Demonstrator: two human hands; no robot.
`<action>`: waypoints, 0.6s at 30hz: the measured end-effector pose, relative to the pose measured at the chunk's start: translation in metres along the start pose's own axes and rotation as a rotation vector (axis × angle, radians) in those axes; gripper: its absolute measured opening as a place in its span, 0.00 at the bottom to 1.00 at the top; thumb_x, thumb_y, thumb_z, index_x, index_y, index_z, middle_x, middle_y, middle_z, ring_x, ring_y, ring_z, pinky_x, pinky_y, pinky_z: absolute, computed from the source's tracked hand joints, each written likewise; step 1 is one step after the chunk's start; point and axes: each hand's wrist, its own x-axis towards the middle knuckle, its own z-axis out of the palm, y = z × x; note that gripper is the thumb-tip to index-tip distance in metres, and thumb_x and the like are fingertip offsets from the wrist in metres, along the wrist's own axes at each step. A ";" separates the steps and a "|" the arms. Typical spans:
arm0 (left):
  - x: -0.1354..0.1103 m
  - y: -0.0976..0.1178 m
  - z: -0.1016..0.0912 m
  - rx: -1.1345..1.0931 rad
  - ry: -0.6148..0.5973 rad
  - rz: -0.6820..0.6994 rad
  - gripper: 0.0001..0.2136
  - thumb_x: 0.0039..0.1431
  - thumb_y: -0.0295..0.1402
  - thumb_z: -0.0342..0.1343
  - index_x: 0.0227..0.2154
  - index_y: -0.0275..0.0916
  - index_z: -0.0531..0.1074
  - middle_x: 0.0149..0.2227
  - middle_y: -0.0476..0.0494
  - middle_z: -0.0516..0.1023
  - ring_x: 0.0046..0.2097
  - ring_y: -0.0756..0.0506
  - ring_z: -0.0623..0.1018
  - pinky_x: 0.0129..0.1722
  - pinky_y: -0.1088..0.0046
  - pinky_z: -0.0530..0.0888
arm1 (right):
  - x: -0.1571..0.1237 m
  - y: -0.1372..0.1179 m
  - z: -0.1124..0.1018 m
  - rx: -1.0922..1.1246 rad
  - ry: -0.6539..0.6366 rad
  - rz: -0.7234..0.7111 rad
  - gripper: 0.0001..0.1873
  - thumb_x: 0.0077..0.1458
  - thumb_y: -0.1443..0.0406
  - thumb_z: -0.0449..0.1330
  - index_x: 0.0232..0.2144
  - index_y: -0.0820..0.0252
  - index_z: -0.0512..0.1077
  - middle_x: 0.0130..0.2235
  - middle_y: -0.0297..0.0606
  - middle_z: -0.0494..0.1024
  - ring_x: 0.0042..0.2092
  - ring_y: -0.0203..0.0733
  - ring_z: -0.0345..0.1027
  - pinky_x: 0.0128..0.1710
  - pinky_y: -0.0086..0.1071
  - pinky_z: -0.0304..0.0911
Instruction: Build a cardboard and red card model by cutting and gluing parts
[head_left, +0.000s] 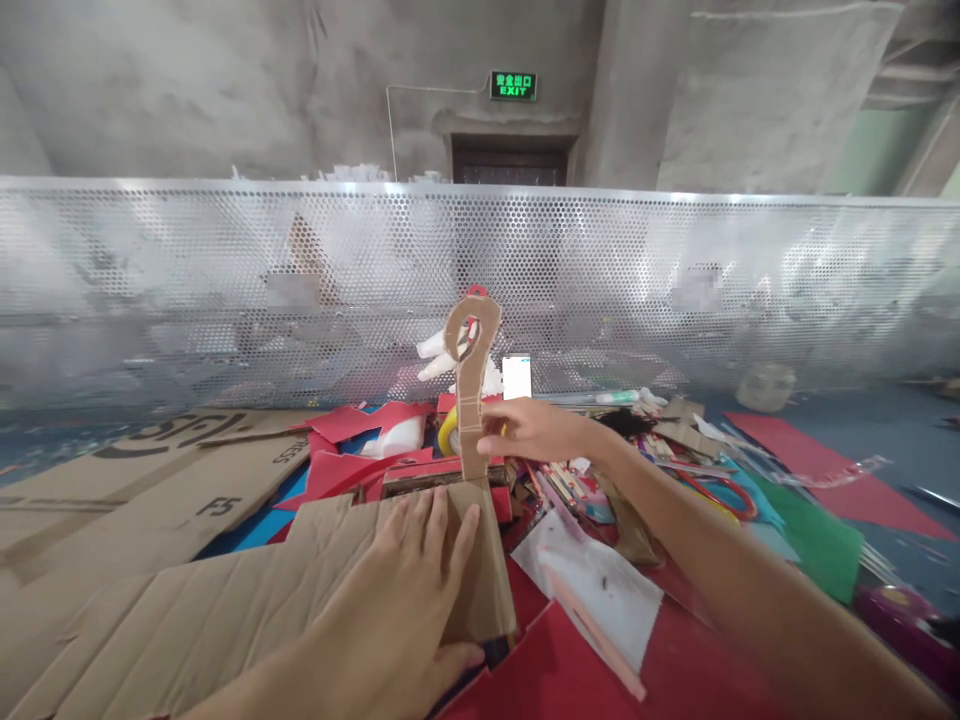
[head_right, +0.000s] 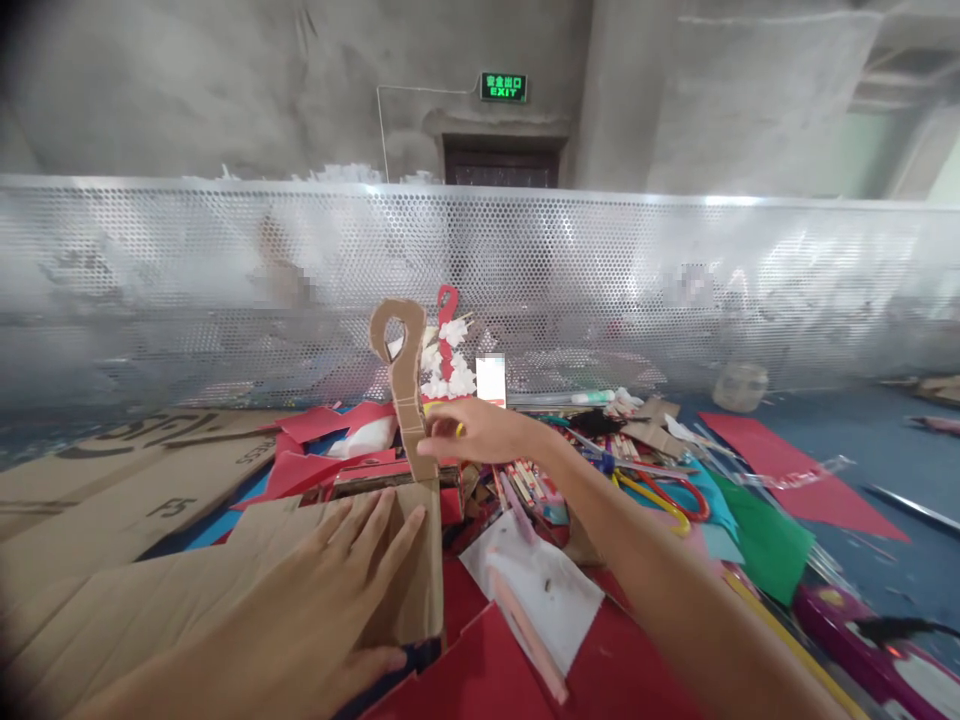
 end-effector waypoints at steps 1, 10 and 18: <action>0.000 0.000 0.000 -0.003 -0.010 -0.002 0.46 0.53 0.62 0.49 0.68 0.37 0.56 0.66 0.24 0.61 0.67 0.22 0.57 0.62 0.39 0.57 | -0.003 0.003 -0.007 -0.025 0.027 0.042 0.14 0.62 0.55 0.57 0.39 0.57 0.76 0.37 0.36 0.79 0.36 0.40 0.70 0.35 0.32 0.62; 0.002 -0.008 0.000 0.016 -0.063 -0.021 0.45 0.53 0.58 0.54 0.68 0.38 0.54 0.68 0.25 0.55 0.68 0.23 0.55 0.63 0.39 0.55 | -0.024 0.053 -0.007 -0.297 -0.408 0.677 0.18 0.45 0.61 0.68 0.11 0.58 0.70 0.14 0.32 0.71 0.16 0.36 0.63 0.19 0.30 0.56; 0.002 -0.008 -0.013 -0.082 -0.086 -0.033 0.44 0.51 0.53 0.60 0.67 0.37 0.57 0.68 0.25 0.56 0.68 0.23 0.55 0.64 0.39 0.56 | -0.015 0.049 0.017 -0.356 -0.517 0.885 0.08 0.41 0.66 0.69 0.24 0.68 0.78 0.22 0.43 0.79 0.29 0.50 0.77 0.30 0.36 0.70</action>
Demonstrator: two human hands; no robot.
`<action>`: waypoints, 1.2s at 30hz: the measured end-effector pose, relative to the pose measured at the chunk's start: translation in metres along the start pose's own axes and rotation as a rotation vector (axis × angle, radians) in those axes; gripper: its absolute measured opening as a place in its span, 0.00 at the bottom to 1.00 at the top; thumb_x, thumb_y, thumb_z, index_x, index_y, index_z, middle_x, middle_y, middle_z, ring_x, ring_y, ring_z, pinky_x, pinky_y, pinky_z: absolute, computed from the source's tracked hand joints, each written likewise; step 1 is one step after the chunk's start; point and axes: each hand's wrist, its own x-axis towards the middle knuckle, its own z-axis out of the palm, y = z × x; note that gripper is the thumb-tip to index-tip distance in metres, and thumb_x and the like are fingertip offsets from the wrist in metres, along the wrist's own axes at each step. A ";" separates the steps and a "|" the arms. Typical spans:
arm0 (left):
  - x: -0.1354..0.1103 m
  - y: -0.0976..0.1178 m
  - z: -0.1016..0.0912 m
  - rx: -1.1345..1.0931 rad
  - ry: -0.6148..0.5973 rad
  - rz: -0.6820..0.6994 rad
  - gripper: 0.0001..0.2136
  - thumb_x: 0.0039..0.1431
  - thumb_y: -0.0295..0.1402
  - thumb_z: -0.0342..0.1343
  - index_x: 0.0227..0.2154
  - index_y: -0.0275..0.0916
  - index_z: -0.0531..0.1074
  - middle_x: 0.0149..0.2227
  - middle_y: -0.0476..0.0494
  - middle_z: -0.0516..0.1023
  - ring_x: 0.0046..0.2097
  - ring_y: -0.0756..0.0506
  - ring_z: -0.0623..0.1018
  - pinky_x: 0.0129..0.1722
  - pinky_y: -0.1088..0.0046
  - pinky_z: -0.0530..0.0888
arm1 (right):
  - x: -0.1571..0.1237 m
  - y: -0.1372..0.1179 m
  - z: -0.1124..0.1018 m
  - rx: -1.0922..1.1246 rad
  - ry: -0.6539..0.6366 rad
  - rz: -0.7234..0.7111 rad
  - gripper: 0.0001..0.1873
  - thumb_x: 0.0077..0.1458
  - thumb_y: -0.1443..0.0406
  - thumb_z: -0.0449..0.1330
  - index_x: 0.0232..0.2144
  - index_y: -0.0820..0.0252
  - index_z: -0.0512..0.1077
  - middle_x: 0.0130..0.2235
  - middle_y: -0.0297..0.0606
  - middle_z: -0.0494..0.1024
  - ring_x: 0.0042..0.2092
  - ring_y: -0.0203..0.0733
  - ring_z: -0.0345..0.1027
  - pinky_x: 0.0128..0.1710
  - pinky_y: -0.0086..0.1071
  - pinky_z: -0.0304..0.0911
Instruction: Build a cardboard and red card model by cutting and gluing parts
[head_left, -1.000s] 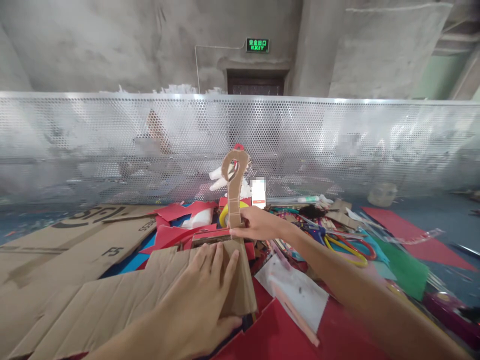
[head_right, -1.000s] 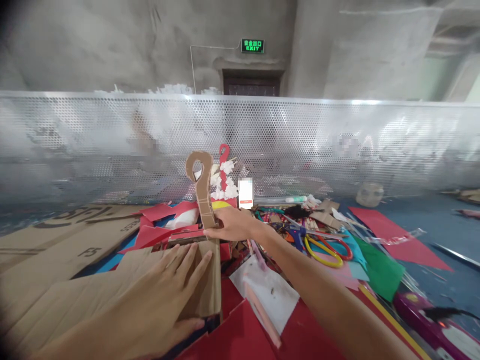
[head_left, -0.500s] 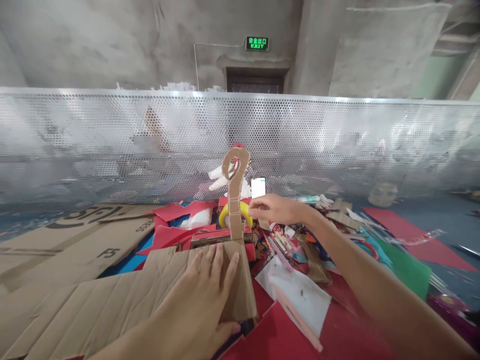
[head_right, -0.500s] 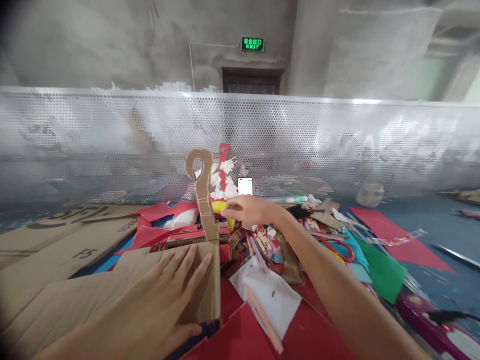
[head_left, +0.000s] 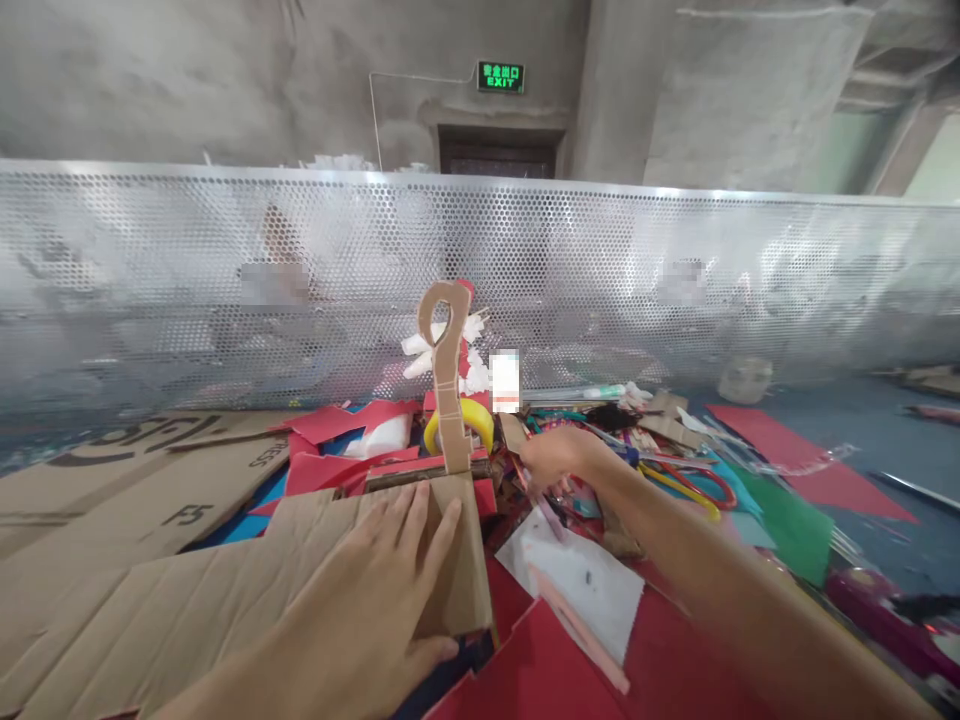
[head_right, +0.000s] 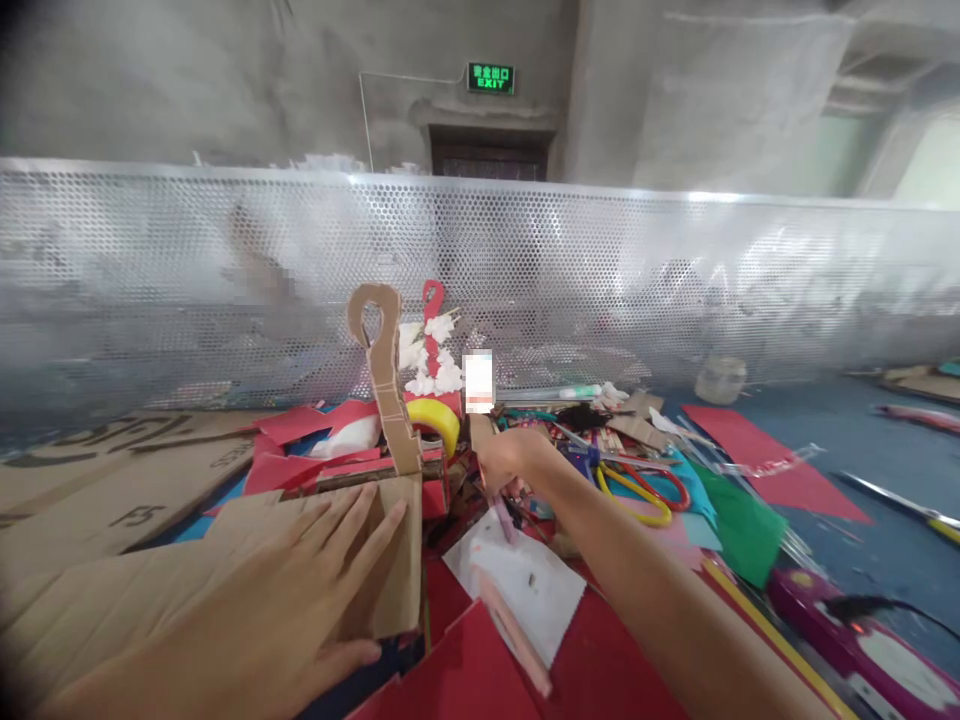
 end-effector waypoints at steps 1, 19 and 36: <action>0.000 0.001 -0.002 -0.002 -0.009 0.000 0.43 0.51 0.51 0.60 0.67 0.37 0.56 0.68 0.26 0.56 0.68 0.23 0.54 0.64 0.40 0.55 | -0.001 -0.001 -0.001 -0.015 -0.011 0.012 0.09 0.42 0.65 0.68 0.25 0.69 0.79 0.24 0.45 0.80 0.31 0.51 0.77 0.31 0.35 0.70; 0.002 0.003 -0.006 0.059 -0.030 0.027 0.44 0.54 0.50 0.59 0.69 0.35 0.51 0.68 0.26 0.57 0.68 0.24 0.54 0.65 0.42 0.56 | -0.056 -0.033 0.038 -0.119 -0.268 -0.237 0.20 0.47 0.58 0.64 0.10 0.59 0.69 0.17 0.33 0.74 0.22 0.36 0.69 0.22 0.27 0.58; -0.001 0.005 -0.012 0.007 -0.078 0.011 0.44 0.53 0.48 0.61 0.68 0.34 0.51 0.69 0.24 0.52 0.69 0.23 0.52 0.65 0.42 0.54 | -0.061 -0.015 -0.004 0.798 0.063 -0.958 0.12 0.66 0.60 0.56 0.48 0.58 0.62 0.24 0.27 0.72 0.28 0.34 0.68 0.36 0.32 0.67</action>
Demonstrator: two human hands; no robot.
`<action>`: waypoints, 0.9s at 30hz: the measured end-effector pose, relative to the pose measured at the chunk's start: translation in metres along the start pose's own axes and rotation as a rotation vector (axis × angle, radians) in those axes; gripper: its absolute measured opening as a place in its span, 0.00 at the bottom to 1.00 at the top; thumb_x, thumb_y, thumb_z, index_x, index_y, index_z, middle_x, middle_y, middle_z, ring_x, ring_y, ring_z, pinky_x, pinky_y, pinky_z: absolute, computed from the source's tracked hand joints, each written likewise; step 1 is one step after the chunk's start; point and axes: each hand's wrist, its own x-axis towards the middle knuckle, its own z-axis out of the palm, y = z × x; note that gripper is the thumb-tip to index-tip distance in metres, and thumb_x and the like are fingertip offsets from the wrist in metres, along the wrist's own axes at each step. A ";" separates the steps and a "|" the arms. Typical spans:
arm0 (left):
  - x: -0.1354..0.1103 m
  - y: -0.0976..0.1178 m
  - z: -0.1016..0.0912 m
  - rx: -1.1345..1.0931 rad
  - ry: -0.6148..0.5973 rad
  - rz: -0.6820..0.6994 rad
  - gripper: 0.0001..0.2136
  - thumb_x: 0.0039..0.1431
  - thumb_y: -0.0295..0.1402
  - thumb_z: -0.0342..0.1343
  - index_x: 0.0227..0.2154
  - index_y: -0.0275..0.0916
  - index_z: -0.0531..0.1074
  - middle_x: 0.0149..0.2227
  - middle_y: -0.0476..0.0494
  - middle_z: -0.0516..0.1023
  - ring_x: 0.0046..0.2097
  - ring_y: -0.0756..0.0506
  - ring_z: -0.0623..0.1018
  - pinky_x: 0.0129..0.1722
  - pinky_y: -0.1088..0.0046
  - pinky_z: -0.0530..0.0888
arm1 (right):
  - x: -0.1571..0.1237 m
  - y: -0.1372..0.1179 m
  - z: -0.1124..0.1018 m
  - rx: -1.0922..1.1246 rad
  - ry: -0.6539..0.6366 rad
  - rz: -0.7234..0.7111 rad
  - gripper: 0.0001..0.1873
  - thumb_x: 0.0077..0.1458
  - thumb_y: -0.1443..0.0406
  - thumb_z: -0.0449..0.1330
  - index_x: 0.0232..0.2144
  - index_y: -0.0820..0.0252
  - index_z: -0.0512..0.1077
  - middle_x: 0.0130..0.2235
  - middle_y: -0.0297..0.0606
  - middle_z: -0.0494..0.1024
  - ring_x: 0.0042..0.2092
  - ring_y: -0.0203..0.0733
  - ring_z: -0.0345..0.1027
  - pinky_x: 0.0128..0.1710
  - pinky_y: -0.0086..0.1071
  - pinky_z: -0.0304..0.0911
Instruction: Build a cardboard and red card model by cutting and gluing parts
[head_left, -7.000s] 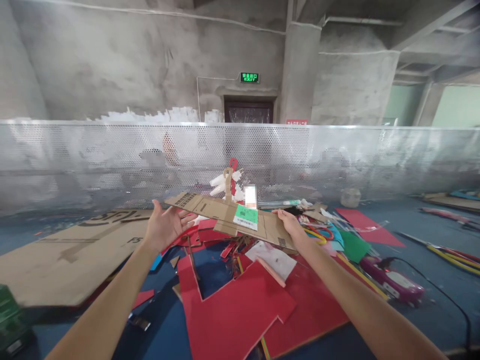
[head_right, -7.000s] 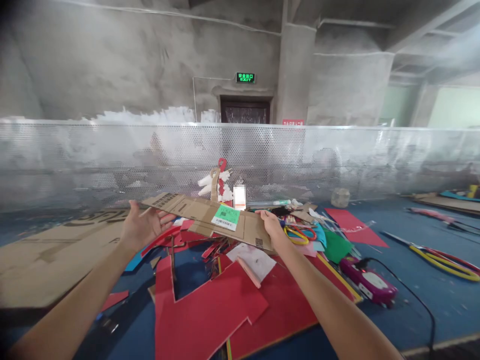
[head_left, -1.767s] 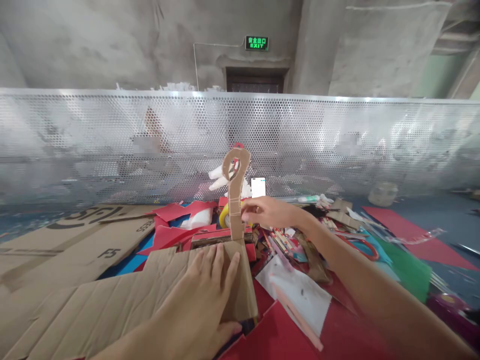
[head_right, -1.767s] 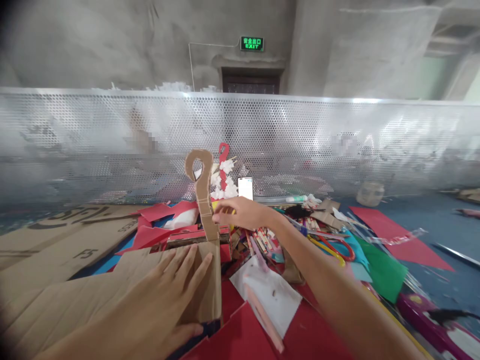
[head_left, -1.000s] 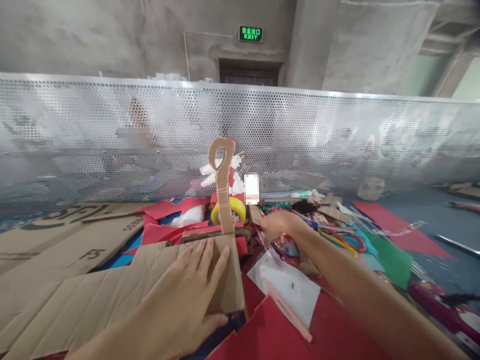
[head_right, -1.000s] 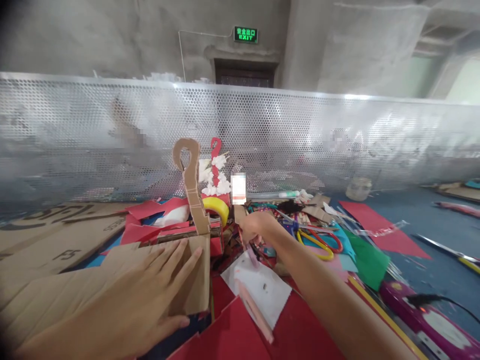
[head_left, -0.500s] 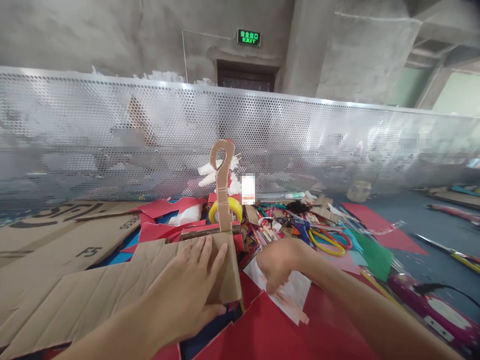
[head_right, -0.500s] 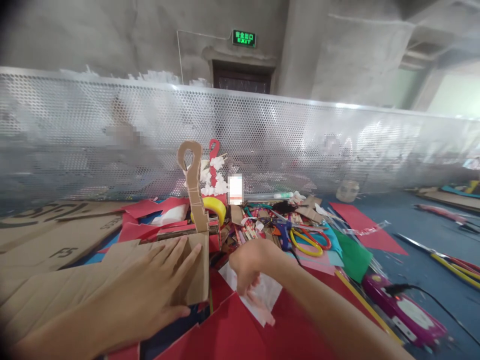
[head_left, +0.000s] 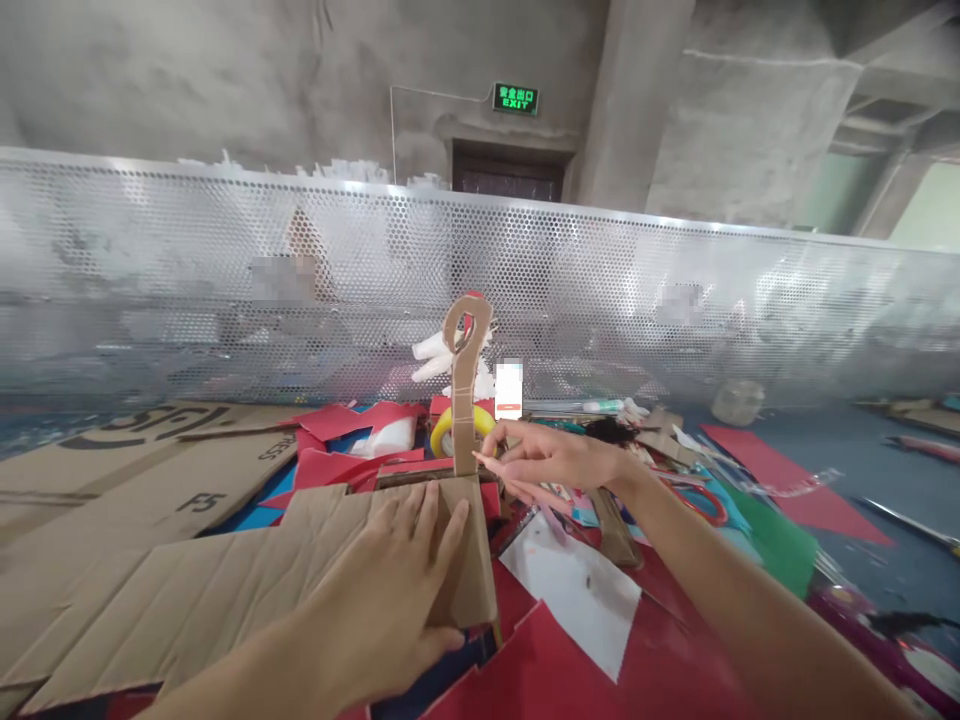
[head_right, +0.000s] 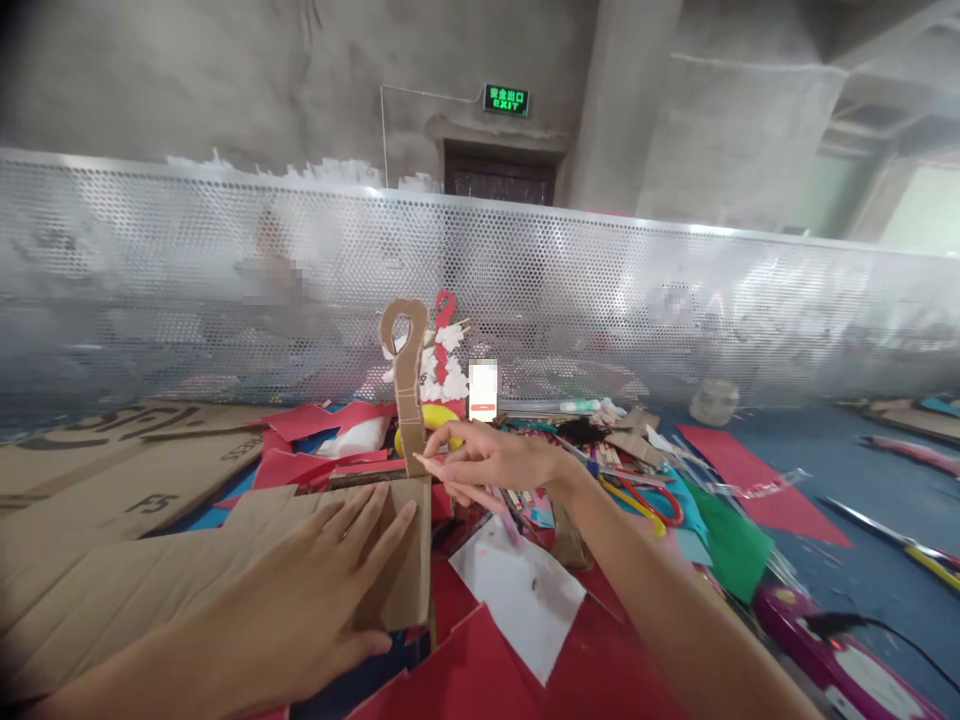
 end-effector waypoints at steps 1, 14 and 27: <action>0.000 0.000 0.000 -0.013 0.012 -0.002 0.44 0.53 0.48 0.61 0.68 0.34 0.52 0.68 0.24 0.52 0.69 0.23 0.53 0.65 0.42 0.55 | 0.003 0.007 0.001 0.030 0.036 -0.043 0.12 0.66 0.61 0.57 0.48 0.58 0.62 0.20 0.23 0.69 0.25 0.34 0.65 0.35 0.32 0.66; -0.001 0.000 0.000 -0.008 0.001 0.007 0.45 0.54 0.49 0.59 0.69 0.35 0.49 0.69 0.23 0.51 0.69 0.24 0.52 0.64 0.39 0.55 | 0.003 0.048 -0.010 0.210 0.165 -0.238 0.15 0.56 0.52 0.64 0.35 0.59 0.75 0.29 0.39 0.79 0.34 0.44 0.75 0.44 0.41 0.68; -0.002 -0.004 -0.006 -0.059 -0.021 -0.022 0.45 0.52 0.48 0.61 0.69 0.35 0.51 0.69 0.25 0.52 0.69 0.25 0.51 0.65 0.42 0.56 | 0.025 0.054 0.008 0.241 0.591 -0.369 0.15 0.59 0.51 0.59 0.38 0.55 0.67 0.43 0.42 0.79 0.52 0.48 0.72 0.54 0.48 0.63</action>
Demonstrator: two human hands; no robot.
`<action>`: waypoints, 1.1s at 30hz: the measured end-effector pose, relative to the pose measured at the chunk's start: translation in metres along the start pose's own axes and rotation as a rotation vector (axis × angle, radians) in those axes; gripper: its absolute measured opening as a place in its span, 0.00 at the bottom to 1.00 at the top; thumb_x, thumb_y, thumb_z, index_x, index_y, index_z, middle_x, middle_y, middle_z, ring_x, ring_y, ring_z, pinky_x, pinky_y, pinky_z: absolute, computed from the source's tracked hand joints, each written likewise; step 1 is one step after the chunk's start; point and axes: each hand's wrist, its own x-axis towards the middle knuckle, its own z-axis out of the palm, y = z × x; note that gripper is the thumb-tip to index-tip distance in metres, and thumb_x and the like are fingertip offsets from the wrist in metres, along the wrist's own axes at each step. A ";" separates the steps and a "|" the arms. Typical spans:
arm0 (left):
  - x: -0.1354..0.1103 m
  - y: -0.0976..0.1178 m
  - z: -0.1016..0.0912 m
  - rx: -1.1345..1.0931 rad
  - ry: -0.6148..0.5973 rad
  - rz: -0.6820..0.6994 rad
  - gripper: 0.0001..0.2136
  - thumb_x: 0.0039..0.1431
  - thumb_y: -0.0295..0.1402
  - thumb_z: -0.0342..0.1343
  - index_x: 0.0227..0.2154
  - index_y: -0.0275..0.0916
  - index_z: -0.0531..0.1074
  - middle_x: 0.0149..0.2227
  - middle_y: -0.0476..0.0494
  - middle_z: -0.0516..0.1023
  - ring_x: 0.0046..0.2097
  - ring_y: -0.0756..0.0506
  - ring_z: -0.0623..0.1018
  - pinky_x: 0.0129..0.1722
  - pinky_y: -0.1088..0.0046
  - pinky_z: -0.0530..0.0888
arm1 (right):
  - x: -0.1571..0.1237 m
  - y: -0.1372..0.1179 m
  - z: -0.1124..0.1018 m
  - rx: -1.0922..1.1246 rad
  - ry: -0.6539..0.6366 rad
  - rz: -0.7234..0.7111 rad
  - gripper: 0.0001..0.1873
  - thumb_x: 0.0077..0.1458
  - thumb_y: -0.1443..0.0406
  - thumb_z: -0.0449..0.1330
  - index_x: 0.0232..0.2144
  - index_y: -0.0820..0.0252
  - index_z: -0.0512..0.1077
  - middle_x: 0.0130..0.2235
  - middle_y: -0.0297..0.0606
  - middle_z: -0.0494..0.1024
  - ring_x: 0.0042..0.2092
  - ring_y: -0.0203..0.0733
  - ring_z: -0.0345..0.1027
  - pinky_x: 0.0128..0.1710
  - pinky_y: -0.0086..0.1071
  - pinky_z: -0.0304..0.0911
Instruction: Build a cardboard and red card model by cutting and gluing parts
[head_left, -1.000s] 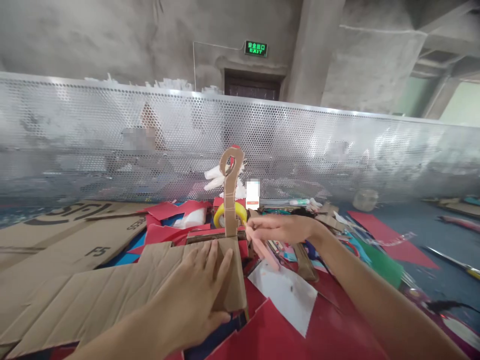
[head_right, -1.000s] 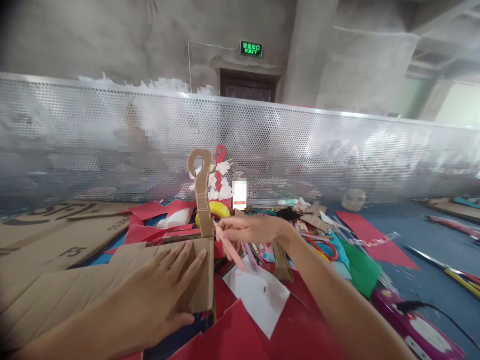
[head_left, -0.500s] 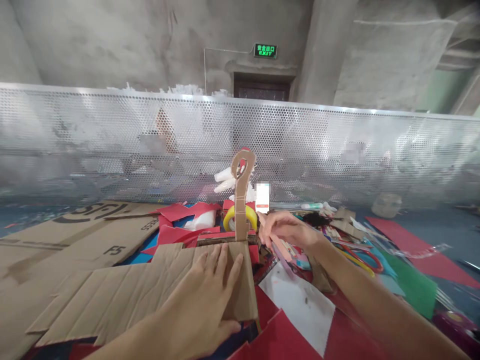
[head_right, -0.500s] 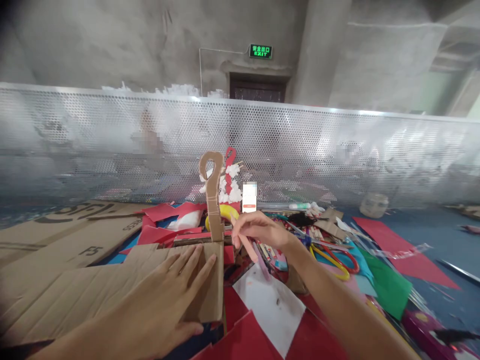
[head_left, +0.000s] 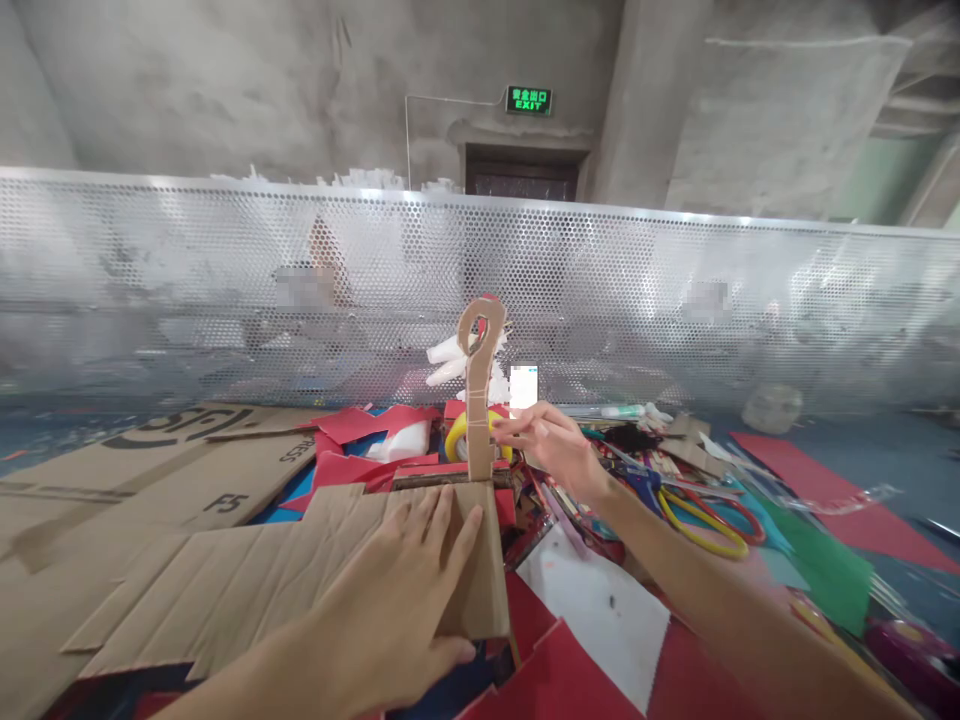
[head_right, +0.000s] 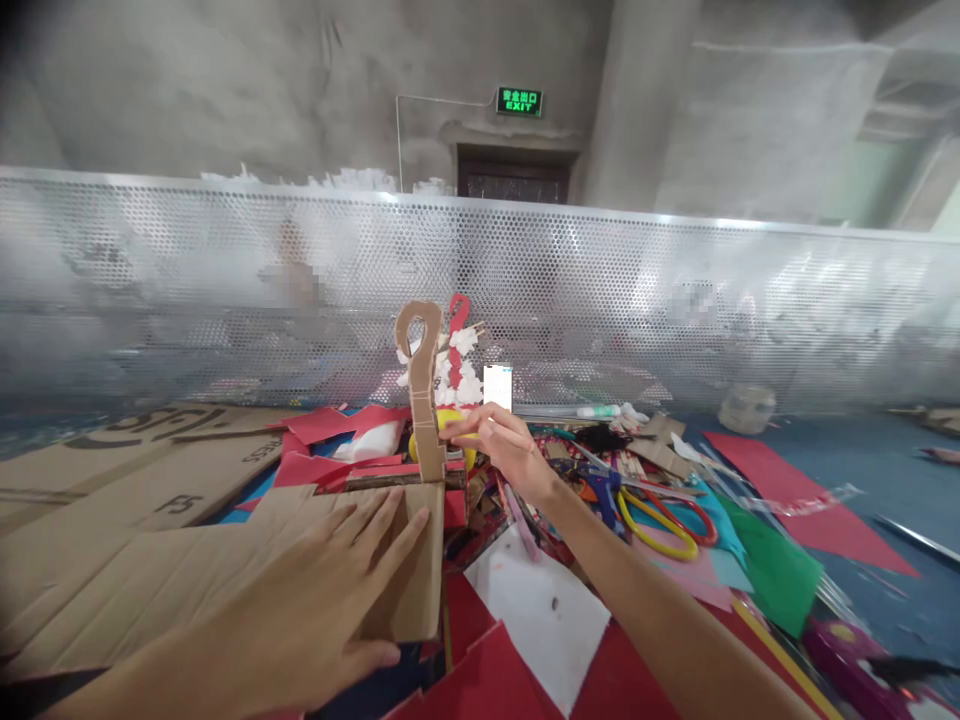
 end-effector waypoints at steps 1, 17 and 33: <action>0.000 0.000 0.000 0.000 0.004 0.003 0.45 0.52 0.48 0.61 0.69 0.36 0.51 0.69 0.25 0.52 0.69 0.25 0.51 0.65 0.42 0.56 | 0.000 0.003 0.002 0.000 0.029 0.007 0.14 0.59 0.52 0.60 0.39 0.54 0.66 0.46 0.42 0.78 0.52 0.47 0.72 0.53 0.47 0.64; -0.002 -0.005 -0.007 -0.011 0.042 0.064 0.42 0.52 0.48 0.60 0.67 0.35 0.56 0.68 0.26 0.56 0.68 0.26 0.57 0.64 0.44 0.58 | -0.002 0.015 0.010 -0.281 -0.032 0.092 0.12 0.57 0.58 0.63 0.40 0.54 0.65 0.33 0.31 0.70 0.37 0.38 0.66 0.41 0.34 0.63; -0.001 -0.009 -0.004 0.035 0.059 0.083 0.43 0.51 0.48 0.62 0.67 0.37 0.56 0.67 0.26 0.59 0.67 0.25 0.60 0.63 0.43 0.60 | -0.002 -0.010 -0.005 -0.432 -0.233 0.193 0.12 0.56 0.59 0.63 0.36 0.63 0.76 0.34 0.41 0.80 0.34 0.38 0.74 0.33 0.31 0.68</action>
